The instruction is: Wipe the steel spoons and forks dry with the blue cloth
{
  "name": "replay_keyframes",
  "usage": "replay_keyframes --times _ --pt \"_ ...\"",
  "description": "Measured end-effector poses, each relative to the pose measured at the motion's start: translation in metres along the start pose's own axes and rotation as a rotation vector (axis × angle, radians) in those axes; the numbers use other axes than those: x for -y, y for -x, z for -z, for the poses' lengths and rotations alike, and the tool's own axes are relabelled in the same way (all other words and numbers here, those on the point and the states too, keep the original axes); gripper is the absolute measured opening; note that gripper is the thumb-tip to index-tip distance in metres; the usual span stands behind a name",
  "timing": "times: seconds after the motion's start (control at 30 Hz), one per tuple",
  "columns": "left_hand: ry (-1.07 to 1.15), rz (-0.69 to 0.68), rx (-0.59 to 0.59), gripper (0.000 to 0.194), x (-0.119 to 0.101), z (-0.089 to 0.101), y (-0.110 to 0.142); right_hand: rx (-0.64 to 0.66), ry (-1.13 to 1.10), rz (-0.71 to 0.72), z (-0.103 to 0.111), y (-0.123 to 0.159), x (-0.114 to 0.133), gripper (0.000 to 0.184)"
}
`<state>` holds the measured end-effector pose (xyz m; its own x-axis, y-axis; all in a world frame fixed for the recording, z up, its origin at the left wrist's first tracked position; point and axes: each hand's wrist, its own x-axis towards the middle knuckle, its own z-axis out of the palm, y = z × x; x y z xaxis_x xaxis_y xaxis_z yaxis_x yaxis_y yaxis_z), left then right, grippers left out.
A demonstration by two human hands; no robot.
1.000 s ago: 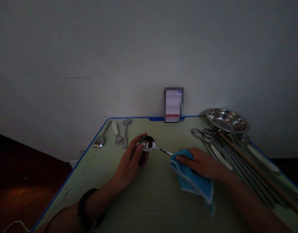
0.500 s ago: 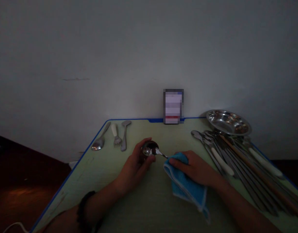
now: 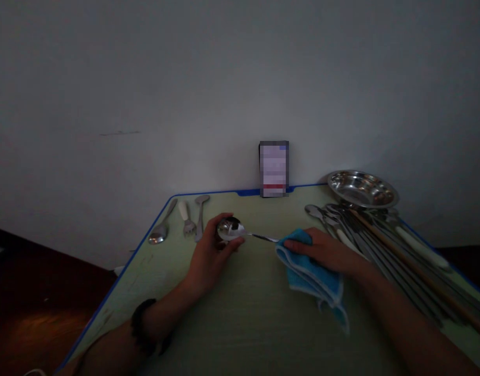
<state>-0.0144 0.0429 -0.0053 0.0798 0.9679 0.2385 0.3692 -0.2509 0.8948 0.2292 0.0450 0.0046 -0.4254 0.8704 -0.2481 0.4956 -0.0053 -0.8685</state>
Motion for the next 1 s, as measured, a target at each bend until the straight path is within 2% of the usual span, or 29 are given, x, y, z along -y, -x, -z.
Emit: replay_keyframes --times 0.1,0.27,0.5,0.63,0.73,0.9,1.0 --pt "0.0 -0.02 -0.004 0.049 0.001 0.001 -0.002 -0.01 -0.027 -0.01 0.003 0.002 -0.003 0.044" --pt "-0.094 -0.037 0.104 0.054 0.002 0.001 0.001 0.051 0.092 0.04 -0.004 0.004 0.002 0.044" --pt "-0.17 -0.143 0.34 0.058 0.005 0.002 0.008 0.11 0.117 0.042 -0.014 0.006 0.006 0.044" --pt "-0.177 -0.171 0.425 0.057 0.004 0.004 0.008 0.096 0.083 0.0 -0.013 0.007 0.003 0.042" --pt "-0.117 -0.139 0.375 0.053 0.0 0.002 0.008 0.089 -0.029 -0.056 -0.016 0.006 0.004 0.044" --pt "0.055 -0.049 0.166 0.033 -0.003 -0.003 0.008 -0.084 -0.578 -0.192 -0.027 0.001 0.009 0.042" --pt "0.097 -0.069 0.12 0.038 -0.002 -0.003 0.007 -0.03 -0.577 -0.196 -0.028 0.001 0.01 0.041"
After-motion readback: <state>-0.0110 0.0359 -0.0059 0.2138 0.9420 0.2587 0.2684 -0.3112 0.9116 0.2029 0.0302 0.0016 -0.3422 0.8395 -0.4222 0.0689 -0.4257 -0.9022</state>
